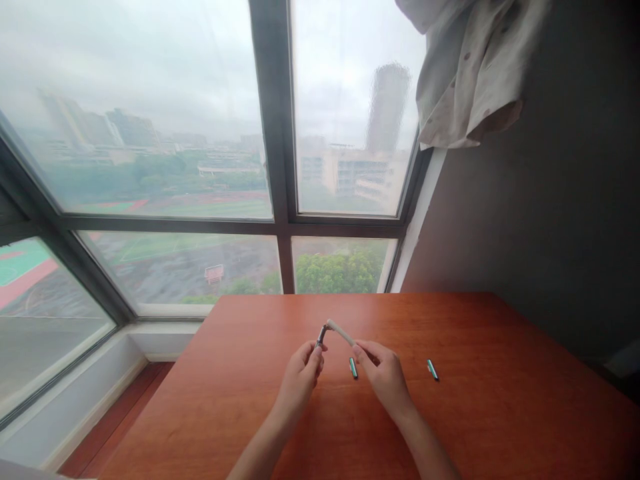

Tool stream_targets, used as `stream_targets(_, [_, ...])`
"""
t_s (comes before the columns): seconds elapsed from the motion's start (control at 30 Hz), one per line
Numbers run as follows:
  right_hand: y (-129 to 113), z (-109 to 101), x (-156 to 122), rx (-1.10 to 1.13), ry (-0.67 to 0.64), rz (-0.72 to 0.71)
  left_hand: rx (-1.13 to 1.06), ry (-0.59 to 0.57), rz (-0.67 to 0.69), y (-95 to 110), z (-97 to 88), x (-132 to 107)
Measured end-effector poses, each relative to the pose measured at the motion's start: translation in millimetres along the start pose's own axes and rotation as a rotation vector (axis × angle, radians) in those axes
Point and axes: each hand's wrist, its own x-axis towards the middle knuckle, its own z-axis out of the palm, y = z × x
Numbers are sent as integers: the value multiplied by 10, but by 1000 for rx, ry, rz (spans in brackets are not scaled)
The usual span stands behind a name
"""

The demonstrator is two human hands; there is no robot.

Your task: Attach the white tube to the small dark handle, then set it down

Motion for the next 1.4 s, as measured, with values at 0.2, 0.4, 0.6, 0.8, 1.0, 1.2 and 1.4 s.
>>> stream_targets(0.2, [5, 13, -8, 7, -5, 12, -8, -4, 11, 2, 5, -14])
stream_targets(0.4, [-8, 19, -9, 26, -26, 2, 0, 1, 17, -17, -4, -5])
stream_targets(0.6, [-7, 15, -3, 18, -7, 18, 16, -18, 38, -56, -16, -3])
stream_targets(0.8, [-6, 19, -10, 46, -27, 26, 25, -12, 51, -47, -12, -9])
stream_targets(1.0, [-1, 20, -5, 58, -24, 34, 11, -11, 42, -19, 3, -16])
stream_targets(1.2, [6, 5, -6, -13, 23, 12, -17, -20, -3, 33, 20, -29])
stream_targets(1.4, [-30, -8, -13, -1, 8, 14, -42, -37, -47, 63, 30, -36])
